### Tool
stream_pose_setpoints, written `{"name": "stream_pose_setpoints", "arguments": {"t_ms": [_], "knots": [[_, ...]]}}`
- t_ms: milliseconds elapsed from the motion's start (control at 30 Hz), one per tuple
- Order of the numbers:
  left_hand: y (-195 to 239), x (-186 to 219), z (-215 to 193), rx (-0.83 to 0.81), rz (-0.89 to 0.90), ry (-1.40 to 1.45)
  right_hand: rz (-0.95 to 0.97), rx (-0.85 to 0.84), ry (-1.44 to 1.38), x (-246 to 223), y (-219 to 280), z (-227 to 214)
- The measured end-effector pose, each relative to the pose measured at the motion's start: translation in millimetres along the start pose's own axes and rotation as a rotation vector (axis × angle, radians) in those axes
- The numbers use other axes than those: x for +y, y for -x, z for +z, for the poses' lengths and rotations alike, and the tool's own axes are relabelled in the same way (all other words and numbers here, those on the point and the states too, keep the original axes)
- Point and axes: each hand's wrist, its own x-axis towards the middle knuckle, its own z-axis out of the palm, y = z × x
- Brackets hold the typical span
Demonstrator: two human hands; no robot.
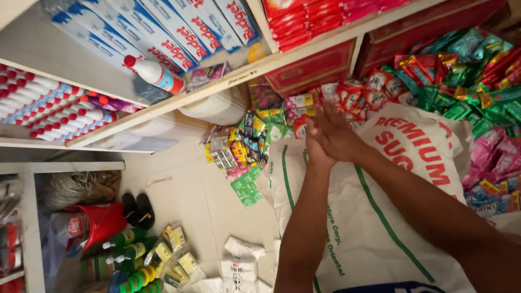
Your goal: Picking up individual detergent sachets from the floor and shelves and placing them into a large white plastic bag.
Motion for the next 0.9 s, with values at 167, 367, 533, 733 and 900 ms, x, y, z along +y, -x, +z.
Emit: {"name": "stream_pose_setpoints", "arguments": {"t_ms": [167,367,533,733,900], "knots": [[-6.9,-6.5,-12.6,-0.029,-0.006,-0.044,0.128,-0.118,0.034,-8.7,-3.2,-20.2],[-5.1,-7.0,-25.3,-0.065,-0.008,-0.060,0.145,-0.155,-0.001,-2.6,-2.7,-3.3],[-7.1,-7.6,-29.5,-0.060,0.003,-0.067,0.148,-0.178,0.033,4.5,-3.7,-2.6],[-9.6,-7.0,-22.0,-0.108,0.011,-0.105,0.128,-0.101,0.074,-4.1,-6.2,-15.3],[-8.1,-9.8,-26.5,-0.113,0.017,-0.092,0.114,-0.063,0.123,0.2,-3.3,-9.9]]}}
